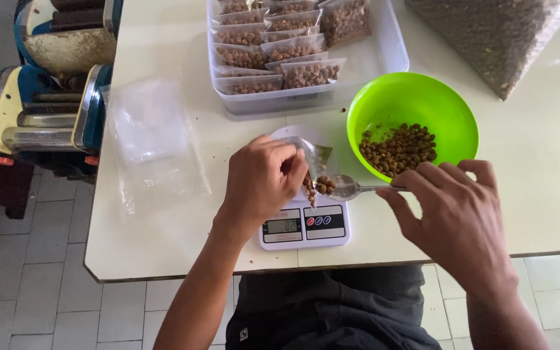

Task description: The person scoops brown grains from a green bowl into small clear plastic bags using a metal spoon. Each bag is placed on a digital scale to measure the weight, and the person adjusts the contents until the target weight is reached. The filled bags are then placed into a white tray.

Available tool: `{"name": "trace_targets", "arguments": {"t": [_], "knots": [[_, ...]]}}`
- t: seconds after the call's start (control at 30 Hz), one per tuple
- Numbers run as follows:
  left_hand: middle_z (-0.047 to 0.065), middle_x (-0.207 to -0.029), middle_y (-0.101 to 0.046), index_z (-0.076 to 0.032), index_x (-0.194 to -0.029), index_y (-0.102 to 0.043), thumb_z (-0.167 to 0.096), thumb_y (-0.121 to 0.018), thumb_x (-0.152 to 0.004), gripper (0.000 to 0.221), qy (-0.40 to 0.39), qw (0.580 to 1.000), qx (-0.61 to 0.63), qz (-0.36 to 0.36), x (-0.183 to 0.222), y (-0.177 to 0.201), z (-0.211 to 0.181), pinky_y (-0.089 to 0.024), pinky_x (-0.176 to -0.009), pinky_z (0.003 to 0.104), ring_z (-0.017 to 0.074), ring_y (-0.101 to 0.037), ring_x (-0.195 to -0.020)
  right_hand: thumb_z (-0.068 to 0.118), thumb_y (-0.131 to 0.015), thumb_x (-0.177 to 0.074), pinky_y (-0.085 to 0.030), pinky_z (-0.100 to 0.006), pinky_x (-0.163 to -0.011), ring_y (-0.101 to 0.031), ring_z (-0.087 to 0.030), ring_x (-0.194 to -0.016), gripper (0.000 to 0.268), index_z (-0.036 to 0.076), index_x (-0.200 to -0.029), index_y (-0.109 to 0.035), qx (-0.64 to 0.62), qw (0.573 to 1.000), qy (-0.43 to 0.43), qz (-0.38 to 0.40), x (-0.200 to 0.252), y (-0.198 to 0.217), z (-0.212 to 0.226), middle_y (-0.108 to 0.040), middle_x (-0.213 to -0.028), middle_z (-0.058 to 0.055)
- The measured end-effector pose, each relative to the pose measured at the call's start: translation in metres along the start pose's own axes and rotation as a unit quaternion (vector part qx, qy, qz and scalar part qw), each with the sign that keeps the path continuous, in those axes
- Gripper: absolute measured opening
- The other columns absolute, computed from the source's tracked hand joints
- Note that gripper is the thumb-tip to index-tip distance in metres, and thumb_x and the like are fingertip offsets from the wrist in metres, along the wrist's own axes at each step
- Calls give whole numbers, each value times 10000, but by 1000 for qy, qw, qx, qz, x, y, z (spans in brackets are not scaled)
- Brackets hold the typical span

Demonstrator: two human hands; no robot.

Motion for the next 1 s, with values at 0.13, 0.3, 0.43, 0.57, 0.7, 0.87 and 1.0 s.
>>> {"name": "trace_targets", "arguments": {"t": [0.13,0.3,0.43,0.57,0.7,0.87,1.0], "knots": [[65,-771,-523,-20,-667,-637,-141,-624,-947,306,-20,1000,5,-22,-11,5,-4,-453,-528,412,251,-524,-737,423,-754,-975,-458,-407,-917,-690,-174,-796,208,261,-860,-693,-15,1000,-23,6,3,0,-11,-698,-798,83],[145,-1015,-716,-15,-564,-660,-103,-557,-884,347,13,987,163,0,-27,0,4,-544,-826,388,309,-664,-1061,413,-755,-976,-454,-417,-951,-706,-194,-806,201,244,-875,-713,-30,999,-38,9,2,5,-23,-731,-830,73],[124,-968,-817,-41,-502,-584,-135,-508,-869,386,96,963,252,14,-37,0,5,-522,-567,269,146,-751,-742,392,-753,-984,-425,-420,-926,-671,-227,-774,180,248,-882,-716,-38,998,-46,8,-1,7,-29,-695,-780,55],[127,-953,-822,13,-791,-789,-179,-489,-898,372,102,966,232,43,-41,5,0,-423,-447,264,82,-572,-511,425,-756,-998,-436,-419,-939,-680,-235,-792,212,251,-882,-724,-33,998,-46,8,-7,10,-30,-703,-799,54],[-49,-488,-379,13,-904,-805,-210,-467,-922,406,180,940,281,77,-41,11,-3,-363,-519,254,60,-333,-474,384,-744,-1015,-436,-428,-947,-683,-246,-765,194,238,-888,-729,-37,999,-32,3,-17,13,-26,-722,-821,54],[2,-481,-547,13,-669,-730,-204,-468,-916,420,179,938,287,83,-35,10,-4,-608,-807,285,66,-457,-445,447,-726,-1030,-442,-426,-937,-679,-250,-738,250,245,-882,-721,-7,1000,-26,5,-31,11,-21,-702,-774,49],[-26,-483,-433,-33,-757,-608,-219,-474,-953,302,159,945,277,67,-33,10,-7,-495,-754,297,100,-564,-589,455,-694,-1043,-449,-418,-936,-662,-227,-739,239,282,-879,-718,-7,1000,-19,8,-34,10,-19,-684,-741,64]]}}
Point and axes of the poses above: each hand's wrist, its own x-axis away from the middle knuckle, its own y-axis out of the back of the hand, z = x × y, the point moved 1 cm from there along -x, towards the middle knuckle
